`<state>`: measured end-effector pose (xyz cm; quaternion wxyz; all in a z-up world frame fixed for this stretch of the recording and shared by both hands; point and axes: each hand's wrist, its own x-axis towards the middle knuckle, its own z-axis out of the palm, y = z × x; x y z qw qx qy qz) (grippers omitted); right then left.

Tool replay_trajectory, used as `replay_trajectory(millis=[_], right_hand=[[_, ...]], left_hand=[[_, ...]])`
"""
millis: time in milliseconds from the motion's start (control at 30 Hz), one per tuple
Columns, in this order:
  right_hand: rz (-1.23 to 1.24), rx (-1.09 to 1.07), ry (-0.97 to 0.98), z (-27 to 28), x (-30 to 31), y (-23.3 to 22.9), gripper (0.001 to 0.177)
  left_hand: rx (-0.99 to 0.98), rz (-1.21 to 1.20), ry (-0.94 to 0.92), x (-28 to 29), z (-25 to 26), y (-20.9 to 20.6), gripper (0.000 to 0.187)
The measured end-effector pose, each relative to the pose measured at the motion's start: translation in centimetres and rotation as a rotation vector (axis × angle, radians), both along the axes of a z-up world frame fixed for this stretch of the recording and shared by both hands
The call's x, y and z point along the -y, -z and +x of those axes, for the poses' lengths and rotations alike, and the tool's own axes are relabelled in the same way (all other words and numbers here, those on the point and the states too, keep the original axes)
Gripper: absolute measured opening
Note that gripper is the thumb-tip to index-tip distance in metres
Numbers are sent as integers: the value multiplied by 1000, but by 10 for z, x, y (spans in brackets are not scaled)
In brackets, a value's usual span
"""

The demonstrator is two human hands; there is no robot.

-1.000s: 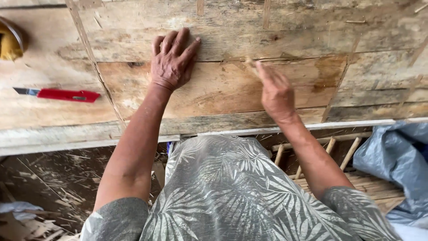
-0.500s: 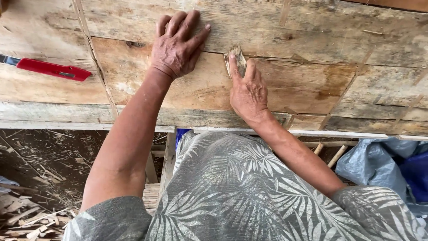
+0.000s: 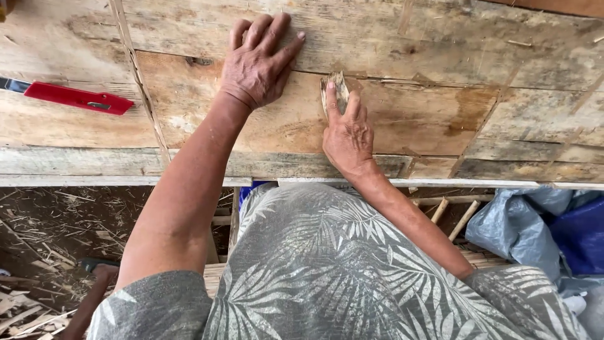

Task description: Sanding, trimming, and fitting wooden strips into a larger wooden surface to create a mosaic or repair a panel.

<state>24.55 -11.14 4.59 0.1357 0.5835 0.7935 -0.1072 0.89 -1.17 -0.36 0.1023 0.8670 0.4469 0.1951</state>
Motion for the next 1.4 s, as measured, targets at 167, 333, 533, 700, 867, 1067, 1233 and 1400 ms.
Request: replay_trajectory(millis=[167, 333, 533, 700, 867, 1067, 1233, 1400], right_hand=[[-31, -40, 23, 1, 7, -6, 84], [-306, -156, 146, 15, 16, -21, 79], [90, -220, 172, 13, 0, 15, 64], [-28, -133, 168, -7, -9, 1, 83], [-103, -173, 206, -7, -8, 5, 81], [-144, -213, 157, 1, 15, 8, 75], [-262, -289, 119, 30, 8, -7, 70], [86, -234, -82, 46, -26, 9, 84]], left_hand=[[10, 15, 16, 0, -1, 1, 40], [6, 30, -2, 0, -2, 4, 42], [21, 11, 11, 3, -1, 7, 42], [-9, 35, 13, 1, 0, 6, 41], [-30, -30, 12, 1, 0, 9, 48], [11, 23, 0, 1, 1, 0, 42], [7, 44, -16, 1, 2, 0, 40], [18, 73, -15, 1, 2, -6, 38]])
